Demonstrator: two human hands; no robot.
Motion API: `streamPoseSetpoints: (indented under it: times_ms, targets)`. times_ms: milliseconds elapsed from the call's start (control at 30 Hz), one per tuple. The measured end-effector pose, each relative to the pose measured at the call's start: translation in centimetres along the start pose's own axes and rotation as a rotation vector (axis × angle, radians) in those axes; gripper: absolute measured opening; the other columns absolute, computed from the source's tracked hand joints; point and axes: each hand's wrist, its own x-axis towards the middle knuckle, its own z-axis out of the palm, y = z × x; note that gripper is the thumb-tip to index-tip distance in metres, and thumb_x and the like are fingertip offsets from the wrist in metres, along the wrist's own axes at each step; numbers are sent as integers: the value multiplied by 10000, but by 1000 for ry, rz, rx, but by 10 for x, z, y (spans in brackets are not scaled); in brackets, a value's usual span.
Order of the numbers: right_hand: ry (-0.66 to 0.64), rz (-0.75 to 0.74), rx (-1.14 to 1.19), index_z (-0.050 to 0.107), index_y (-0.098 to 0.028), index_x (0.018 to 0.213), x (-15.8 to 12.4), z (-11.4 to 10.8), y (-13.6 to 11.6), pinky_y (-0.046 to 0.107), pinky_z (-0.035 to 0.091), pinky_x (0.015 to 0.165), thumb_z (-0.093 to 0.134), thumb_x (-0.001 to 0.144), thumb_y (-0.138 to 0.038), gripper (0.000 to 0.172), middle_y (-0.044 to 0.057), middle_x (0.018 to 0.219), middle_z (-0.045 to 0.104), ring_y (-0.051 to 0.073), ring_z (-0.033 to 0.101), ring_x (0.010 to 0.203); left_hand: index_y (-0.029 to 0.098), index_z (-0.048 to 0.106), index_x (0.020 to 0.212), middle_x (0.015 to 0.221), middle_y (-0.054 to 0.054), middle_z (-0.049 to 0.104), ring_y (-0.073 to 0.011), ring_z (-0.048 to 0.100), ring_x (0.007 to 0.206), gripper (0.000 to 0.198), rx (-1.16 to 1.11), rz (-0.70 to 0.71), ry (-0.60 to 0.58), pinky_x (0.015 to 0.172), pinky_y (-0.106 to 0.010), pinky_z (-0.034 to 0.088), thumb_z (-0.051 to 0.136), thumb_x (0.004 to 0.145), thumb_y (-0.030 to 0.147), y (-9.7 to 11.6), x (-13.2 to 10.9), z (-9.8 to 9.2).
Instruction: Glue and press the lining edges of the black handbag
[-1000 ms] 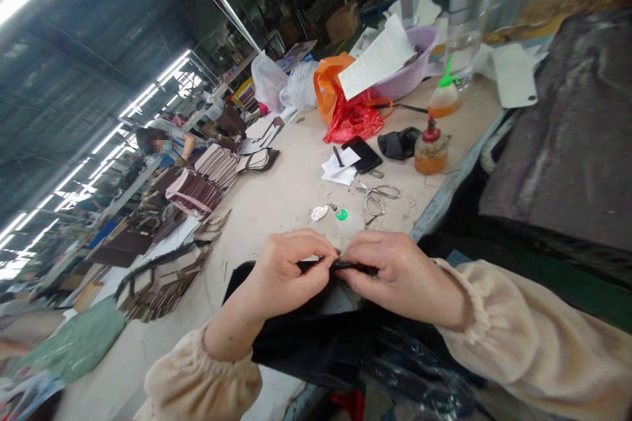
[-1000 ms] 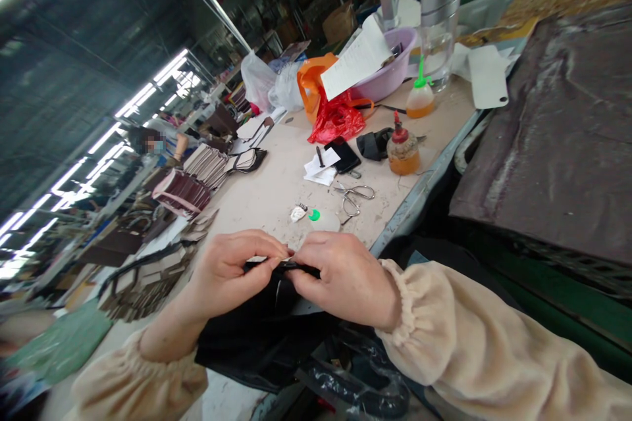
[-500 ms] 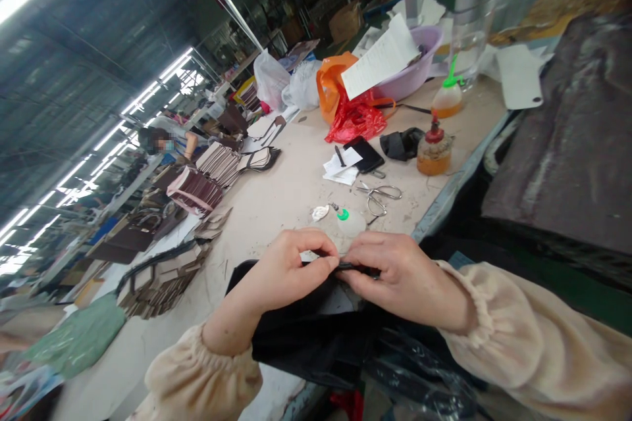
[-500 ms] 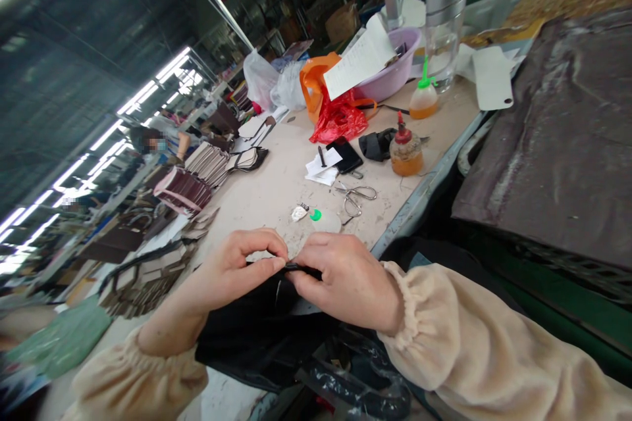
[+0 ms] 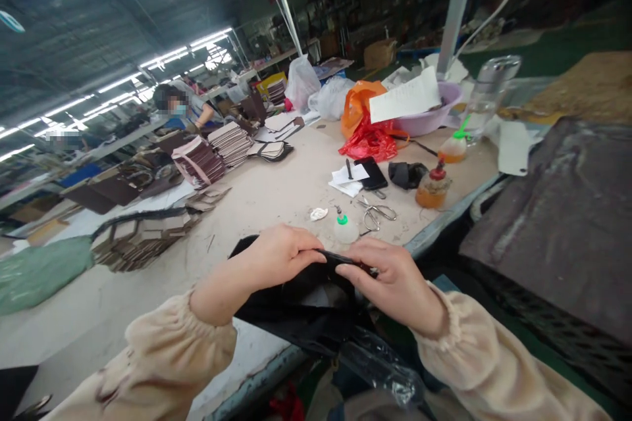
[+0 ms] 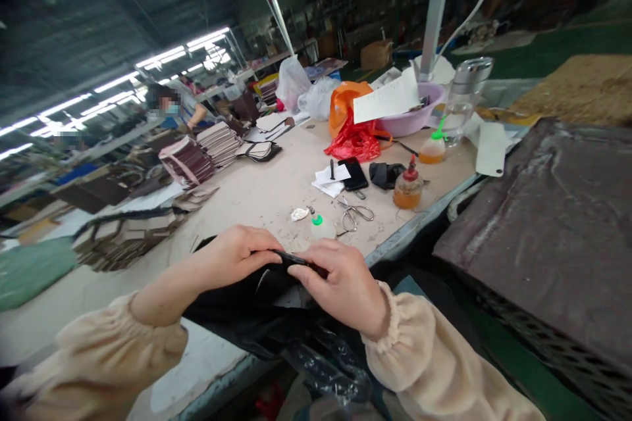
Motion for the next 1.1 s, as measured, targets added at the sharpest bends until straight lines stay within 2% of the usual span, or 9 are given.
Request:
streamPoseSetpoints:
  times_ms: [100,167,267,367,467,600,700,867,1100]
  targets:
    - [-2,11,68,709,-185,933,-7,-6,-4,282,490,746,564,884,-290,185,62,872,689,168,618,822,205,715,853,786,-18,698,-128,623,728,206,0,34,35,668,-205,441,519,872,265,-2,-1,7]
    - [29,63,88,711,-185,929,-11,-11,-4,291,495,778,543,895,-300,207,70,926,693,181,625,878,208,713,825,767,-11,692,-124,618,704,204,12,45,62,642,-203,426,525,868,274,-3,-1,8]
    - [60,235,80,690,-169,808,-14,-20,0,263,488,646,519,901,-368,279,44,755,666,158,614,707,214,710,797,751,-5,690,-125,616,687,209,48,63,84,632,-208,413,528,862,293,-4,0,8]
    - [46,397,96,632,-166,754,-12,-26,3,229,414,490,536,875,-442,317,-20,538,532,114,511,499,215,702,763,729,-2,686,-128,611,672,211,77,73,98,628,-217,405,532,855,298,-5,1,8]
    - [29,464,173,582,-173,749,-4,-27,0,217,408,461,561,842,-491,332,-31,564,521,100,500,475,213,689,742,729,-4,687,-132,607,672,217,99,74,112,622,-220,396,531,855,309,-6,1,10]
    - [-66,482,213,584,-175,827,10,-20,-10,205,430,467,554,842,-492,319,-29,617,551,91,523,478,206,656,680,678,-1,669,-134,594,648,265,136,87,129,613,-227,387,521,861,345,-8,1,12]
    - [-146,442,102,614,-170,795,17,-14,-16,190,400,448,532,857,-465,312,-37,573,538,83,509,455,204,633,649,658,-5,663,-145,593,652,282,177,81,133,608,-236,385,526,852,369,-9,1,11]
    - [-138,360,-139,661,-160,671,21,-7,-24,191,328,425,549,839,-379,298,-50,438,460,76,435,414,213,639,676,679,-2,676,-149,602,661,258,209,86,100,610,-243,389,513,855,350,-11,3,9]
    - [-163,433,-125,679,-159,673,19,-8,-33,191,366,450,528,801,-273,228,-35,464,532,89,491,434,219,657,673,691,-10,689,-161,614,685,253,224,68,109,602,-256,385,531,843,358,-6,-2,9]
